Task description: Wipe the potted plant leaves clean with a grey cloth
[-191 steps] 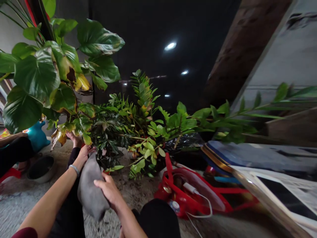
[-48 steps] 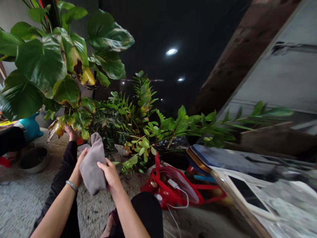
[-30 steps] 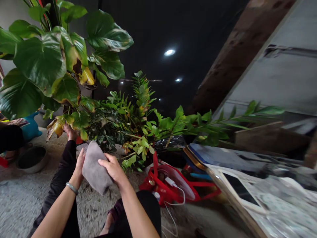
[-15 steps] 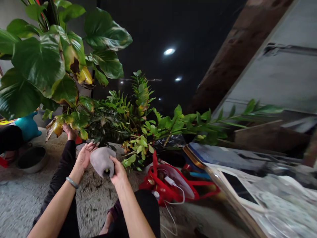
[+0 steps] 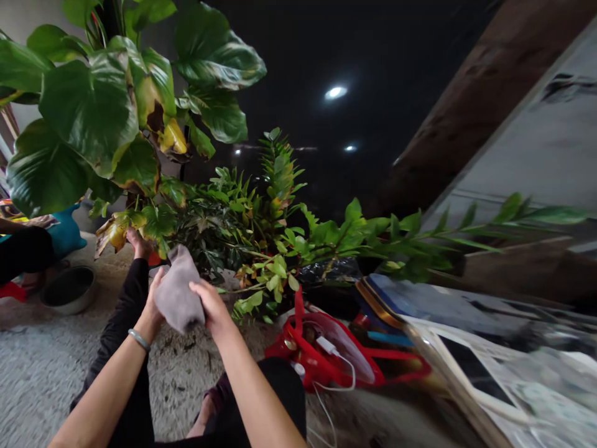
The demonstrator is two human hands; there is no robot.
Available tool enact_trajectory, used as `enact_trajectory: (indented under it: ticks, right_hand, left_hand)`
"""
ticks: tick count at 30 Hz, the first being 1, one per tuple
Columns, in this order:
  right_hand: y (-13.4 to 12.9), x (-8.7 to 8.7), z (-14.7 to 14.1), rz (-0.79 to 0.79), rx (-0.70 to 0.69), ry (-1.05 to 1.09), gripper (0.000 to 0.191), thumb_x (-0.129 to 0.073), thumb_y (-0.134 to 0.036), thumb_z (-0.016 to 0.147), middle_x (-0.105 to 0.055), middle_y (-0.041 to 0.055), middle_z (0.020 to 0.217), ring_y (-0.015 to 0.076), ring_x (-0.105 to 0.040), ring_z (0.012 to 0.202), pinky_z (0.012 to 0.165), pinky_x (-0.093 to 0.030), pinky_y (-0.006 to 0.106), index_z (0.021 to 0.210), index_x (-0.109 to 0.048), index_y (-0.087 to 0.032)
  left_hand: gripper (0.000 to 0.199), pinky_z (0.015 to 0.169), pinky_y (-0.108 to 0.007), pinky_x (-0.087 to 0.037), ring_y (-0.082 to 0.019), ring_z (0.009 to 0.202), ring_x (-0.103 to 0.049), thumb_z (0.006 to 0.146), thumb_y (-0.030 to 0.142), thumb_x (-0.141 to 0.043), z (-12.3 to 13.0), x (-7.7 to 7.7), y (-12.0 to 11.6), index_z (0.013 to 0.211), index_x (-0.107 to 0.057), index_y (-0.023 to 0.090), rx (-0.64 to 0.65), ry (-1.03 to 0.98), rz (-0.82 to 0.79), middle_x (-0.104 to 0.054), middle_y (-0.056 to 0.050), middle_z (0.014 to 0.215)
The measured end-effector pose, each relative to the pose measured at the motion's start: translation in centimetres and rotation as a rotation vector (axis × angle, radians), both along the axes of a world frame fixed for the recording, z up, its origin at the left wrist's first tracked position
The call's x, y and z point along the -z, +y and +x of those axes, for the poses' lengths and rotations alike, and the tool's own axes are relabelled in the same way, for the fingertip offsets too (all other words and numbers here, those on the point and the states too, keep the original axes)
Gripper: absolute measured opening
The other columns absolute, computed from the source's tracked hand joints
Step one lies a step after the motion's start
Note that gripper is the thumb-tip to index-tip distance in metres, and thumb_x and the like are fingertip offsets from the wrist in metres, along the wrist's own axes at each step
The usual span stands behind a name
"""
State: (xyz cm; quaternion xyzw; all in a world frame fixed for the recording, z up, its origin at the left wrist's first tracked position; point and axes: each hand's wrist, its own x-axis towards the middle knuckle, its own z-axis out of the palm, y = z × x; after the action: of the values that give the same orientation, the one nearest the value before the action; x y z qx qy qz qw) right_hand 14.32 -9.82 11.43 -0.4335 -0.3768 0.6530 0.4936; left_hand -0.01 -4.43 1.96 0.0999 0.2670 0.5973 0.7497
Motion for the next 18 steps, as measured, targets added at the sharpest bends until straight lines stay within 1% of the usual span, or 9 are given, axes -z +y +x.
enact_trajectory:
  ticks: [2, 3, 6, 9, 11, 12, 14, 16, 18]
  right_hand:
    - [-1.8, 1.3, 0.8, -0.018, -0.044, -0.085, 0.022, -0.078, -0.035, 0.063, -0.076, 0.0015, 0.074, 0.0234, -0.066, 0.069, 0.065, -0.049, 0.033, 0.082, -0.076, -0.022]
    - [-2.3, 1.1, 1.3, 0.003, -0.059, -0.121, 0.023, -0.079, -0.033, 0.062, -0.076, 0.0014, 0.075, 0.0230, -0.066, 0.068, 0.065, -0.048, 0.033, 0.083, -0.077, -0.022]
    - [-1.7, -2.0, 2.3, 0.165, -0.016, -0.121, 0.028, -0.078, -0.029, 0.060, -0.076, 0.0004, 0.080, 0.0213, -0.065, 0.072, 0.070, -0.049, 0.032, 0.086, -0.076, -0.022]
    - [1.5, -5.5, 1.7, 0.336, 0.147, -0.049, 0.031, -0.076, -0.033, 0.064, -0.077, -0.0004, 0.089, 0.0214, -0.066, 0.084, 0.079, -0.049, 0.031, 0.093, -0.074, -0.023]
    - [3.6, -5.8, 0.8, 0.359, 0.240, -0.041, 0.031, -0.074, -0.037, 0.066, -0.077, -0.0006, 0.091, 0.0215, -0.065, 0.087, 0.079, -0.049, 0.031, 0.094, -0.073, -0.023]
    - [4.2, -5.2, 0.4, 0.318, 0.261, -0.048, 0.031, -0.074, -0.039, 0.065, -0.076, -0.0004, 0.088, 0.0219, -0.065, 0.086, 0.077, -0.049, 0.031, 0.091, -0.072, -0.023]
    - [4.2, -2.8, -0.3, 0.168, 0.235, -0.069, 0.029, -0.077, -0.042, 0.062, -0.075, 0.0004, 0.079, 0.0229, -0.065, 0.081, 0.072, -0.050, 0.032, 0.082, -0.071, -0.022]
    - [2.4, 0.1, -0.4, 0.029, 0.143, -0.089, 0.028, -0.078, -0.046, 0.064, -0.074, 0.0017, 0.073, 0.0235, -0.066, 0.077, 0.069, -0.050, 0.033, 0.077, -0.073, -0.021]
    - [-0.3, 2.2, 0.0, -0.042, 0.046, -0.088, 0.029, -0.080, -0.049, 0.067, -0.074, 0.0034, 0.073, 0.0239, -0.066, 0.073, 0.068, -0.050, 0.034, 0.078, -0.075, -0.022]
  left_hand:
    - [0.038, 0.085, -0.038, -0.055, -0.027, 0.080, -0.073, 0.095, 0.045, -0.055, -0.4, 0.4, -0.2, 0.101, -0.073, 0.012, 0.029, -0.009, 0.000, -0.075, -0.008, 0.078]
    - [0.037, 0.087, -0.038, -0.054, -0.027, 0.081, -0.073, 0.095, 0.045, -0.056, -0.4, 0.7, -0.2, 0.103, -0.073, 0.013, 0.031, -0.022, 0.004, -0.075, -0.007, 0.077]
    - [0.032, 0.091, -0.036, -0.053, -0.025, 0.085, -0.072, 0.094, 0.040, -0.058, 0.2, 1.1, 0.1, 0.103, -0.073, 0.014, 0.001, -0.069, 0.043, -0.076, -0.006, 0.081]
    - [0.033, 0.090, -0.035, -0.053, -0.024, 0.092, -0.070, 0.095, 0.040, -0.055, 1.1, 1.0, 0.3, 0.105, -0.072, 0.013, 0.038, -0.080, 0.108, -0.076, -0.010, 0.095]
    - [0.038, 0.086, -0.035, -0.054, -0.024, 0.092, -0.070, 0.097, 0.044, -0.051, 1.2, 0.6, 0.4, 0.108, -0.071, 0.013, 0.081, -0.057, 0.124, -0.076, -0.012, 0.101]
    - [0.039, 0.084, -0.035, -0.054, -0.024, 0.091, -0.071, 0.097, 0.045, -0.050, 1.1, 0.4, 0.3, 0.109, -0.071, 0.014, 0.079, -0.041, 0.111, -0.076, -0.012, 0.101]
    - [0.040, 0.085, -0.035, -0.054, -0.025, 0.091, -0.071, 0.098, 0.045, -0.048, 0.7, 0.1, 0.2, 0.109, -0.071, 0.015, 0.052, -0.012, 0.057, -0.077, -0.010, 0.097]
    - [0.040, 0.089, -0.038, -0.053, -0.027, 0.095, -0.072, 0.096, 0.047, -0.050, 0.2, -0.1, 0.2, 0.109, -0.072, 0.015, 0.045, 0.010, 0.007, -0.077, -0.010, 0.095]
    - [0.040, 0.092, -0.040, -0.052, -0.030, 0.098, -0.072, 0.094, 0.047, -0.053, -0.5, 0.1, 0.1, 0.109, -0.072, 0.015, 0.062, 0.018, -0.002, -0.078, -0.010, 0.093]
